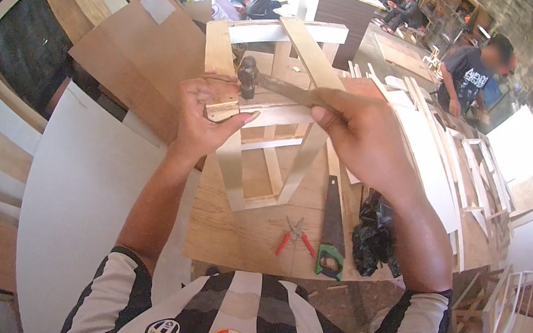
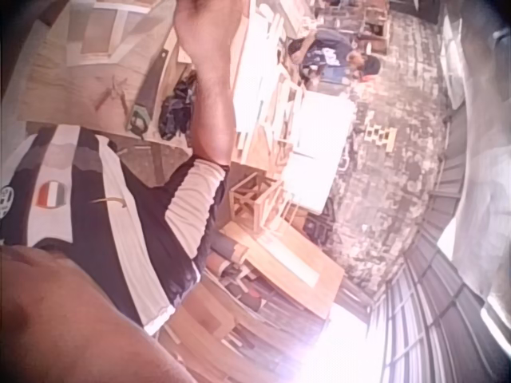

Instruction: The person constructs a wooden frame by hammering nails into wood pieces, sawing a thin strip of wood, and assembling the components together on a workbench.

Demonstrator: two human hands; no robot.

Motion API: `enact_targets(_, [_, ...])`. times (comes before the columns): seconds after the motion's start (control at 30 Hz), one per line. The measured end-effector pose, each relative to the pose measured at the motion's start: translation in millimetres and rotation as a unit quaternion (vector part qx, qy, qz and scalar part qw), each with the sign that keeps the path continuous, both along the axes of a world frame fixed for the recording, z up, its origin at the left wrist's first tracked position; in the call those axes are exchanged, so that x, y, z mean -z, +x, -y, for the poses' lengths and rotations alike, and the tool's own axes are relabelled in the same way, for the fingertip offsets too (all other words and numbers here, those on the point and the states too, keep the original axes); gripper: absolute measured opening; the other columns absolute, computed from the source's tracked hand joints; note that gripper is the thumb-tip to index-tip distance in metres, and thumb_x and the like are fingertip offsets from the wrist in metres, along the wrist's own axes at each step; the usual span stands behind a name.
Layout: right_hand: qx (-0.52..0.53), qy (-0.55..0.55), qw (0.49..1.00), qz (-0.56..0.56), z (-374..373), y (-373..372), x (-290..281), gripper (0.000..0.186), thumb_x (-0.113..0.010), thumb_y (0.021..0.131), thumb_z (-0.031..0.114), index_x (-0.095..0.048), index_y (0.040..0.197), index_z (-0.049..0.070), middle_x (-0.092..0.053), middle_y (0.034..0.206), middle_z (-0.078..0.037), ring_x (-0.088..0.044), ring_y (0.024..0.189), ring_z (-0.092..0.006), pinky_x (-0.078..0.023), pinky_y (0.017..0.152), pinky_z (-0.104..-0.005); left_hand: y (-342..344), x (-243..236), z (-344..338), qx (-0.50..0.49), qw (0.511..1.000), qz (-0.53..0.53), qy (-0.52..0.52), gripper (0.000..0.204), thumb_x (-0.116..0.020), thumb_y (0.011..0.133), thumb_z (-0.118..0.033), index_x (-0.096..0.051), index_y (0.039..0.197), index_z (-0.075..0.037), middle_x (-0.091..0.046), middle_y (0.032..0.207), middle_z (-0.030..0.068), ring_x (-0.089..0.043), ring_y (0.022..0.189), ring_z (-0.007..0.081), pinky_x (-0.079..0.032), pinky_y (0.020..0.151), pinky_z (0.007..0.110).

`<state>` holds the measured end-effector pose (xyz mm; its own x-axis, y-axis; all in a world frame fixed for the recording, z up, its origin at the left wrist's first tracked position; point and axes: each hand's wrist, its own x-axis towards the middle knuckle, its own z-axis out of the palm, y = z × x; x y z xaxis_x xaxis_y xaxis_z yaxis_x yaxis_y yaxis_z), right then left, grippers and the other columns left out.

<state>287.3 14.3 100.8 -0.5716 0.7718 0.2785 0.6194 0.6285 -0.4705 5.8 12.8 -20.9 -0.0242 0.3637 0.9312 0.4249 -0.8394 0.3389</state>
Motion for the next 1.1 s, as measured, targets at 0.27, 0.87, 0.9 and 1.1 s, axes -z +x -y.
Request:
enact_targets(0.27, [-0.022, 0.029, 0.996, -0.081, 3, 1, 2, 0.04, -0.066, 0.106, 0.018, -0.064, 0.135, -0.01, -0.076, 0.114, -0.021, -0.069, 0.104, -0.0173, -0.054, 0.095, -0.0324, -3, 0, 0, -0.01, 1.0, -0.018, 0.009, 0.069, -0.093, 0.078, -0.004, -0.036, 0.117, -0.006, -0.072, 0.111, 0.0174, -0.067, 0.117, 0.031, -0.052, 0.103, 0.044])
enact_targets(0.87, [-0.031, 0.029, 0.98, -0.193, 3, 1, 6, 0.038, -0.066, 0.106, 0.015, -0.065, 0.135, -0.01, -0.076, 0.111, -0.017, -0.067, 0.102, -0.0146, -0.053, 0.094, -0.0311, -1, 6, -1, 0.022, 0.999, 0.014, -0.022, 0.076, -0.096, 0.073, -0.002, -0.036, 0.118, -0.009, -0.069, 0.116, 0.0188, -0.065, 0.123, 0.0299, -0.049, 0.108, 0.046])
enact_targets(0.9, [-0.025, 0.006, 0.994, -0.11, 5, 1, 3, 0.037, -0.065, 0.107, 0.015, -0.065, 0.135, -0.009, -0.076, 0.113, -0.016, -0.066, 0.103, -0.0142, -0.053, 0.094, -0.031, -1, 5, 1, 0.021, 0.999, 0.013, -0.022, 0.076, -0.096, 0.073, -0.002, -0.036, 0.118, -0.009, -0.069, 0.116, 0.0188, -0.065, 0.123, 0.0299, -0.049, 0.108, 0.046])
enact_targets(1.1, [-0.045, 0.015, 0.989, -0.141, 1, 4, 10, 0.032, -0.067, 0.105, 0.017, -0.07, 0.127, -0.005, -0.076, 0.105, -0.018, -0.069, 0.091, -0.0205, -0.055, 0.083, -0.0345, 0, 5, 1, 0.0, 1.0, -0.014, -0.001, 0.079, -0.098, 0.071, -0.003, -0.035, 0.119, -0.007, -0.066, 0.116, 0.0187, -0.065, 0.121, 0.0303, -0.052, 0.104, 0.045])
